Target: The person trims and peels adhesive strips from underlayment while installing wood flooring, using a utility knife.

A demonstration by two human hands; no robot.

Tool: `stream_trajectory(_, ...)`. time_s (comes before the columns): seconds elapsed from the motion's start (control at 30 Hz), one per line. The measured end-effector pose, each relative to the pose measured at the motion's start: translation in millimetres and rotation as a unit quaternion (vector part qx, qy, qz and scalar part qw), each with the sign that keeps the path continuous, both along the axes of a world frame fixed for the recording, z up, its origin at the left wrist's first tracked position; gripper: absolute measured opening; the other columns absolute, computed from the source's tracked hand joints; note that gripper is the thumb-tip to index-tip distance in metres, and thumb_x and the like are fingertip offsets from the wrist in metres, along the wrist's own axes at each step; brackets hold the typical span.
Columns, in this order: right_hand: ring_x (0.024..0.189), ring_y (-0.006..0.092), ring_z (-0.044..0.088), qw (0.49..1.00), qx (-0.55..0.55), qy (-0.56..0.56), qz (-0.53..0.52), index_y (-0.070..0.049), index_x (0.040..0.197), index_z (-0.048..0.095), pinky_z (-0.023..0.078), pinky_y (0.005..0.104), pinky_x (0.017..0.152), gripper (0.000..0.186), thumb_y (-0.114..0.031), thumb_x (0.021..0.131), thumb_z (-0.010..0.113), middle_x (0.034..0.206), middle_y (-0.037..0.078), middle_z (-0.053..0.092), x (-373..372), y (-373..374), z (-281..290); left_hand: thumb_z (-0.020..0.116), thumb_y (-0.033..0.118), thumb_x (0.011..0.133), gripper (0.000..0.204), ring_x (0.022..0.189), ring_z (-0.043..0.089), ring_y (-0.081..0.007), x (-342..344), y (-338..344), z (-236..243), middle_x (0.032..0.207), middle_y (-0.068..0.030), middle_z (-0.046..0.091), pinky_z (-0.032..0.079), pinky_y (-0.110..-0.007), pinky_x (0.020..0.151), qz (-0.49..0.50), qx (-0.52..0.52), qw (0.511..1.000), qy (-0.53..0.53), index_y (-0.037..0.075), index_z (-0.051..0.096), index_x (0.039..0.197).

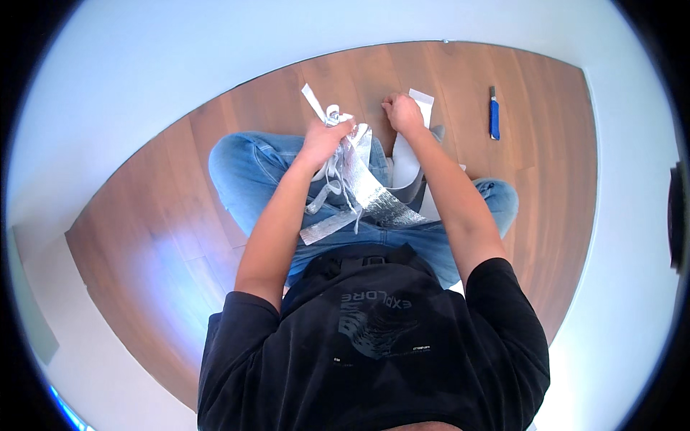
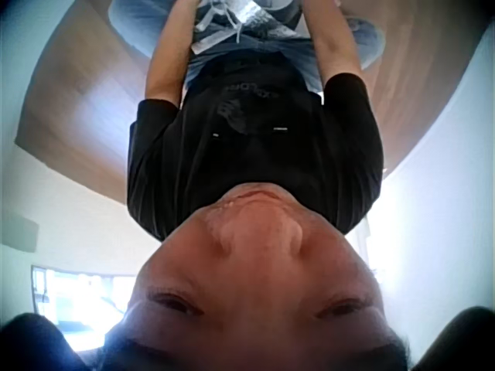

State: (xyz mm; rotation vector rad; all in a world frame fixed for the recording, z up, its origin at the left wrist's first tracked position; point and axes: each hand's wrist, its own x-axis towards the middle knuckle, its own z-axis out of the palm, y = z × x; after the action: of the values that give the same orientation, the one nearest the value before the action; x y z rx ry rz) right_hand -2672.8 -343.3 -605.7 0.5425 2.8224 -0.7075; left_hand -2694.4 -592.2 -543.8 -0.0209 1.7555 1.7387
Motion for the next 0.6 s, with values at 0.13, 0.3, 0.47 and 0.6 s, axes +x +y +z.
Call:
stream_trajectory(0.13,0.101,0.0413,0.068,0.995,0.053,0.040,0.076,-0.007,0.109,0.075,0.055,0.0489,0.090,0.024,-0.024,0.093,0.068,0.107,0.023,0.073,4,3,-17,0.073,0.013,0.091,0.015,0.080,0.066,-0.0132,1,-1,5,0.089,-0.0040,0.072,0.052,-0.031,0.073,-0.008,0.003,1.000,0.004,0.000,0.072,0.100)
stream_trajectory(0.3,0.090,0.0337,0.071,0.992,-0.021,0.122,-0.016,-0.004,0.107,0.074,0.056,0.0431,0.081,0.024,-0.024,0.097,0.066,0.098,0.018,0.074,9,12,-4,0.074,0.014,0.091,0.016,0.081,0.066,-0.0130,3,-2,12,0.090,-0.0046,0.072,0.052,-0.031,0.074,-0.001,-0.014,1.000,0.003,0.000,0.072,0.099)
stream_trajectory(0.47,0.080,0.0146,0.063,0.895,-0.381,0.089,-0.212,-0.002,0.104,0.071,0.052,0.0312,0.072,0.024,-0.025,0.101,0.067,0.088,0.004,0.070,45,-22,56,0.075,0.017,0.093,0.028,0.091,0.069,-0.0151,5,-6,14,0.100,-0.0068,0.074,0.054,-0.031,0.082,-0.004,0.064,0.996,-0.060,-0.002,0.072,0.113)
stream_trajectory(0.6,0.113,0.0293,0.063,0.901,-0.401,0.162,-0.038,-0.001,0.102,0.068,0.052,0.0372,0.095,0.013,-0.011,0.094,0.069,0.131,0.018,0.059,62,-78,83,0.075,0.018,0.093,0.033,0.094,0.070,-0.0155,6,-10,18,0.103,-0.0078,0.074,0.056,-0.030,0.084,0.023,0.121,0.983,-0.138,-0.002,0.070,0.118)
